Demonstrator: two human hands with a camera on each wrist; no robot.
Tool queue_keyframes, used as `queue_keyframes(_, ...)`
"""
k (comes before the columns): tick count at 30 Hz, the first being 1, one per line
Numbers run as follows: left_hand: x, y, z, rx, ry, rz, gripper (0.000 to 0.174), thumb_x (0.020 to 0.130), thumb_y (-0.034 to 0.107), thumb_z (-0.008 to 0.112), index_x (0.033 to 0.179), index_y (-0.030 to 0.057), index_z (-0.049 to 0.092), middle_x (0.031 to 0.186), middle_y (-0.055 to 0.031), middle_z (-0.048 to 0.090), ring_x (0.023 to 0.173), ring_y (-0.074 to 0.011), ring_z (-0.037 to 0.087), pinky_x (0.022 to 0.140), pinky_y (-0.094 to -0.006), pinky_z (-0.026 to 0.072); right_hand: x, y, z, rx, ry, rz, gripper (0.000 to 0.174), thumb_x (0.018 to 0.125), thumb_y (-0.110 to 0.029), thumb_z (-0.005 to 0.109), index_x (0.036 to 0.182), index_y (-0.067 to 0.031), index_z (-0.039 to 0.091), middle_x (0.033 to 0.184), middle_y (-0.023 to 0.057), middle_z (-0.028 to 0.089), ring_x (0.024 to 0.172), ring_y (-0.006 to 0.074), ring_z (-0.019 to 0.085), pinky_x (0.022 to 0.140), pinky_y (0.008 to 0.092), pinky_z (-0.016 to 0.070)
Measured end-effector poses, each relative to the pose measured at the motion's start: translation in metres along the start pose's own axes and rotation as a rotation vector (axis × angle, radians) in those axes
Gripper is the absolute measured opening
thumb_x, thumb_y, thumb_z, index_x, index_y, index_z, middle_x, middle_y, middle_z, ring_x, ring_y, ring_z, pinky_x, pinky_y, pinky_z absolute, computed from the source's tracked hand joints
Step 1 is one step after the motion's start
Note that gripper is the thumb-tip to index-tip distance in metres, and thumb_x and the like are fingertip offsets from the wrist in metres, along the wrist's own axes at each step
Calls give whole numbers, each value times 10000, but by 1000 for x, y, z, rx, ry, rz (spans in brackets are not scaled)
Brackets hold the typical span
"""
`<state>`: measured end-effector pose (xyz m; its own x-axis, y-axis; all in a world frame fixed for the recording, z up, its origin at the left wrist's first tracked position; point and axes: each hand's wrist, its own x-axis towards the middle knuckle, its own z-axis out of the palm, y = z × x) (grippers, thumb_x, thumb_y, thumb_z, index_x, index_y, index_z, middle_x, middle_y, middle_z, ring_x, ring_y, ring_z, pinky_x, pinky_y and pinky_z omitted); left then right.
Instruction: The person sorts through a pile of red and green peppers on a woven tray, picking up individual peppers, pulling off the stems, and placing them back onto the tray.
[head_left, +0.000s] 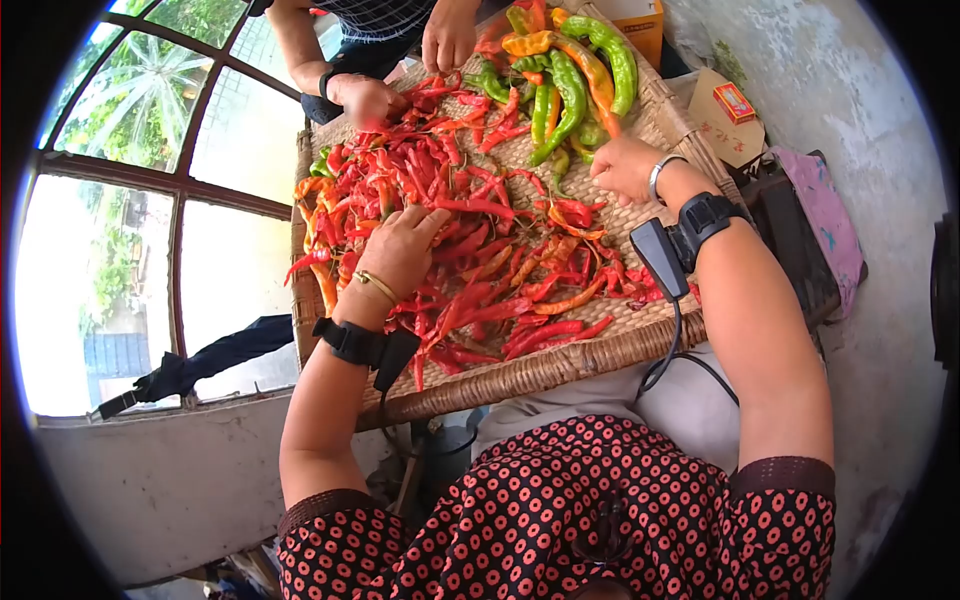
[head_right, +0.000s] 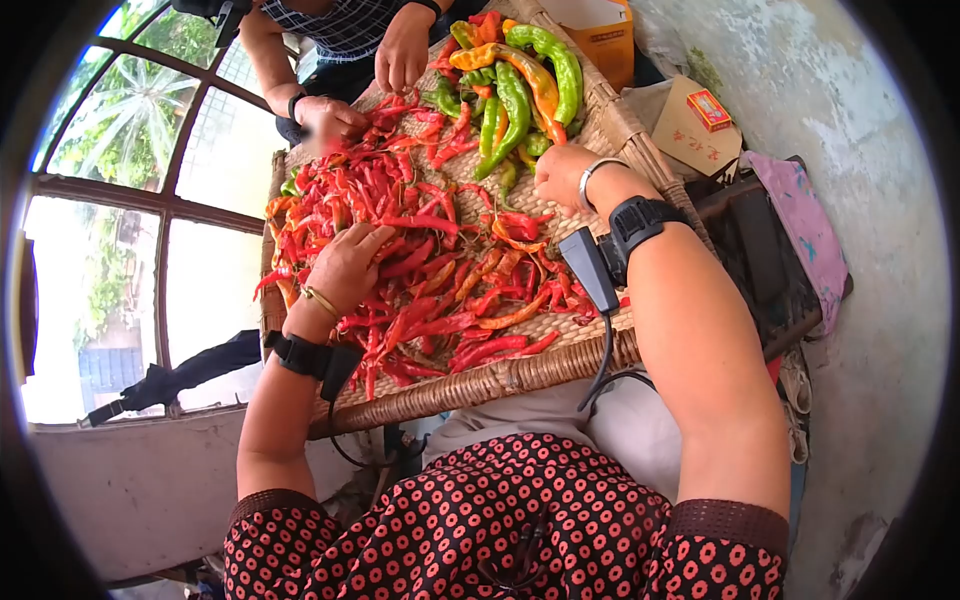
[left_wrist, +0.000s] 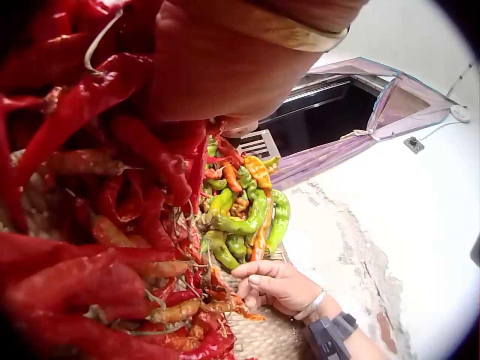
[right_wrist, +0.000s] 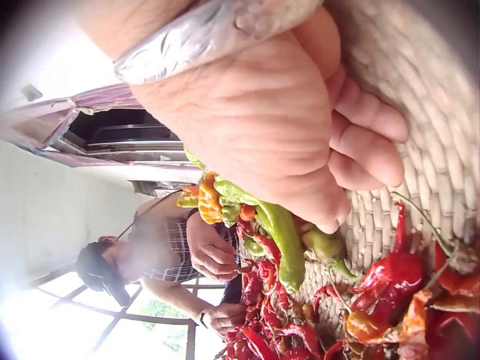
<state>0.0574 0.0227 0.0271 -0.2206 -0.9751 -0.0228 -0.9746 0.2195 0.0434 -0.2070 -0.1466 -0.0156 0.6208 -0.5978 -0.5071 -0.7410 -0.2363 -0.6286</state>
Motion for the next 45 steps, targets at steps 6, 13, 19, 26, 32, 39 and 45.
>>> queue_keyframes(6, -4, 22, -25, -297, -238, 119, 482, 617, 151, 670, 1072, 74, 532, 1016, -154, 517, 910, -312, 526, 811, -346, 430, 2, 1, 1, 34, -1, 16, 234, 770, -126, 500, 969, -13, 549, 701, 81, 580, 531, 136, 579, 428, 269, 455)
queue_keyframes(13, 23, 37, -44, -209, -332, -60, 297, 691, 204, 623, 966, 98, 588, 936, -107, 559, 769, -270, 558, 666, -354, 450, 5, 4, 2, 47, 1, 26, 234, 761, -121, 508, 962, -8, 551, 697, 78, 577, 534, 135, 580, 436, 267, 460)
queue_keyframes(19, 38, 39, -1, 95, -149, -8, 184, 698, 238, 601, 814, 95, 615, 730, -83, 546, 720, -270, 562, 620, -378, 450, -1, 0, 2, 28, 29, -17, 225, 761, -121, 513, 951, -9, 557, 681, 72, 571, 514, 135, 569, 436, 269, 450)
queue_keyframes(26, 40, 14, -24, -579, 129, -180, 117, 731, 116, 607, 807, 31, 635, 605, -67, 590, 507, -105, 533, 499, -244, 425, -1, -3, 0, -13, 5, 6, 224, 766, -119, 521, 961, -13, 551, 675, 72, 569, 521, 132, 568, 437, 272, 446)
queue_keyframes(32, 40, -15, -16, -953, 496, -464, 136, 796, 122, 581, 863, 8, 613, 639, -11, 583, 504, -39, 489, 455, -170, 394, -2, -3, 0, -11, 22, -4, 223, 772, -122, 527, 965, -11, 549, 697, 73, 574, 525, 135, 573, 440, 271, 450)
queue_keyframes(39, 50, -13, 8, -759, 675, -331, 508, 791, 109, 569, 1228, -20, 346, 940, -134, 576, 744, -151, 579, 593, -254, 471, -7, -8, 0, 3, 11, 20, 225, 777, -126, 526, 968, -7, 545, 717, 80, 580, 546, 135, 580, 465, 270, 458)
queue_keyframes(45, 35, 17, -3, -120, 257, -298, 299, 693, 336, 633, 821, 66, 623, 857, -102, 563, 774, -274, 562, 653, -372, 458, -6, -7, 0, -22, 29, -15, 230, 760, -132, 529, 955, -14, 553, 721, 88, 588, 548, 140, 585, 487, 276, 461)
